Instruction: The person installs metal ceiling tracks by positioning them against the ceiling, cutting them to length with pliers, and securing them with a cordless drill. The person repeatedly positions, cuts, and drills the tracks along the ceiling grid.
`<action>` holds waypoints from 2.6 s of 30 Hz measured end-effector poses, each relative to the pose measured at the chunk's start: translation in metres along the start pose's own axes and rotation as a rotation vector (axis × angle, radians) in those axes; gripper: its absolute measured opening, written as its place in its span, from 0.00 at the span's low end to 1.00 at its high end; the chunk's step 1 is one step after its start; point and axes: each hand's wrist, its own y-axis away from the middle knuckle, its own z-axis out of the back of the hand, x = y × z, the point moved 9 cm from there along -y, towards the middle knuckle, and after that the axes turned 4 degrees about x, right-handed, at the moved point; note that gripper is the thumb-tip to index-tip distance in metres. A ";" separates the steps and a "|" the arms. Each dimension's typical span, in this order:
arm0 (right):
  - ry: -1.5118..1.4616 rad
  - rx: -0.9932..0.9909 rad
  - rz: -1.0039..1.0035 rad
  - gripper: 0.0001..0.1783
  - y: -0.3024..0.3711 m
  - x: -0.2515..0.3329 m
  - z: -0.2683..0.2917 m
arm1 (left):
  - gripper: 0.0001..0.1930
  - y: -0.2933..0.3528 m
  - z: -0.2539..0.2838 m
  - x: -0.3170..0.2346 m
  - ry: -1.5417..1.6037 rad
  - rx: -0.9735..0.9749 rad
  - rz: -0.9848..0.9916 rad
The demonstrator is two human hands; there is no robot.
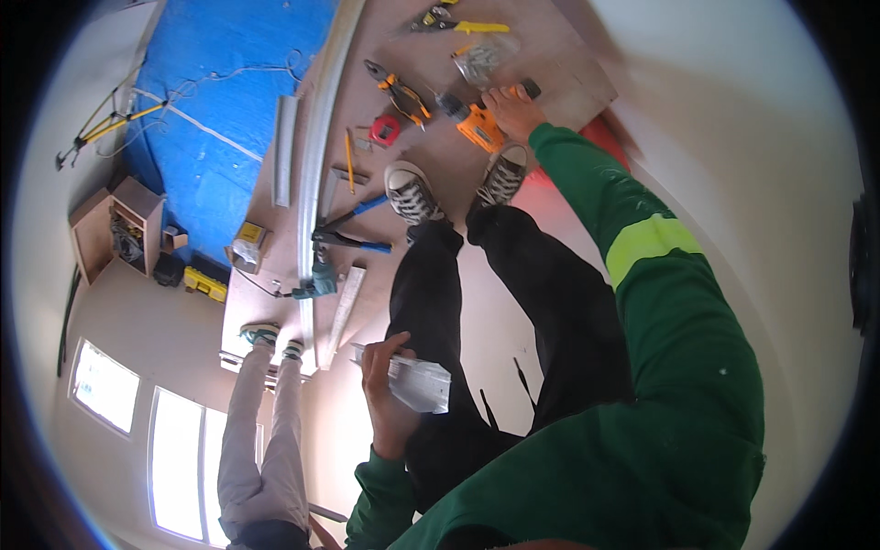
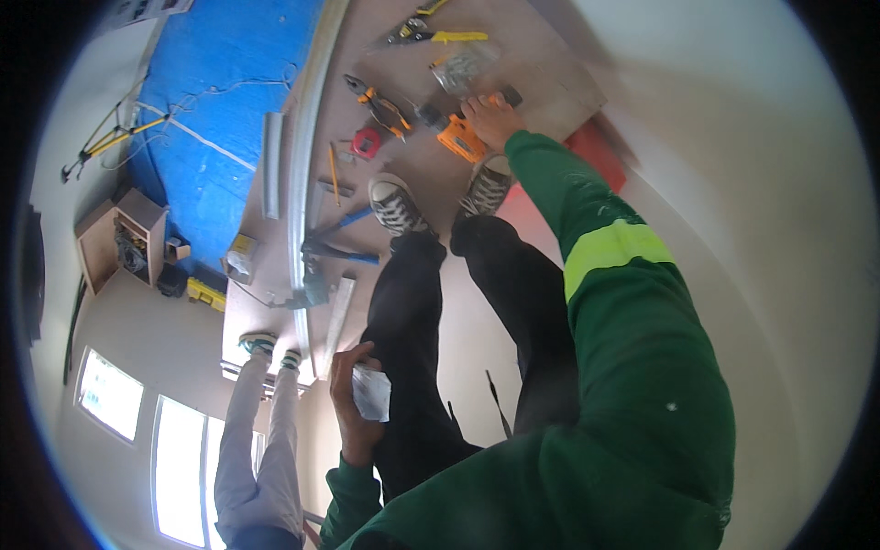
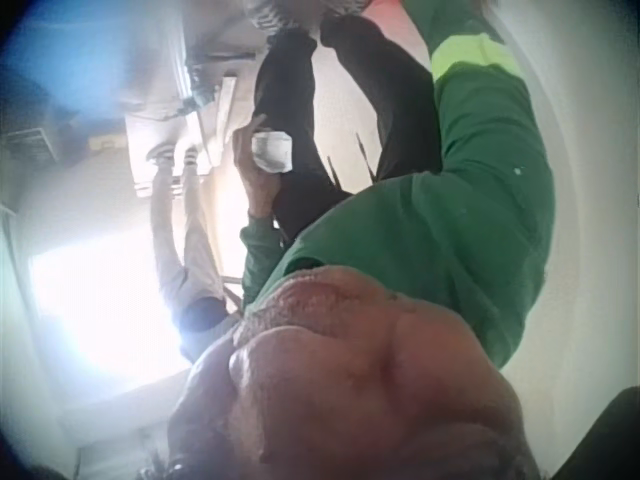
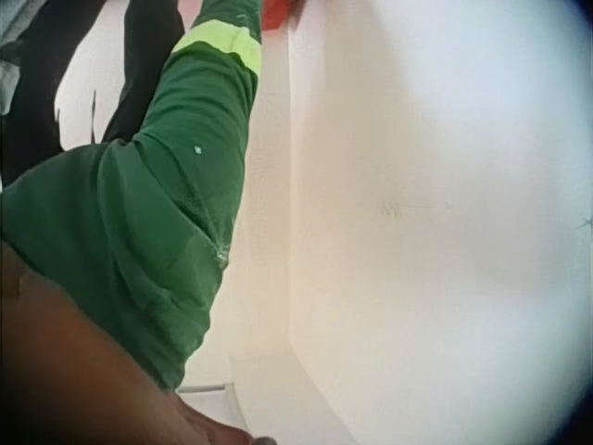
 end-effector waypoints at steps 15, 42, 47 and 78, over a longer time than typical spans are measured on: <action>-0.640 -0.065 -0.001 0.37 0.286 0.056 0.226 | 0.26 0.038 0.004 -0.011 -0.257 -0.005 -0.167; -1.055 -1.444 0.125 0.26 0.828 0.114 0.762 | 0.30 0.762 0.378 -0.715 -0.385 -1.622 -2.329; -0.833 -1.613 -0.117 0.24 0.877 0.139 0.753 | 0.20 0.851 0.408 -0.782 -0.335 -1.864 -2.380; -0.972 -1.850 -0.568 0.18 0.951 0.193 0.657 | 0.39 0.913 0.371 -0.899 0.946 -1.381 -2.688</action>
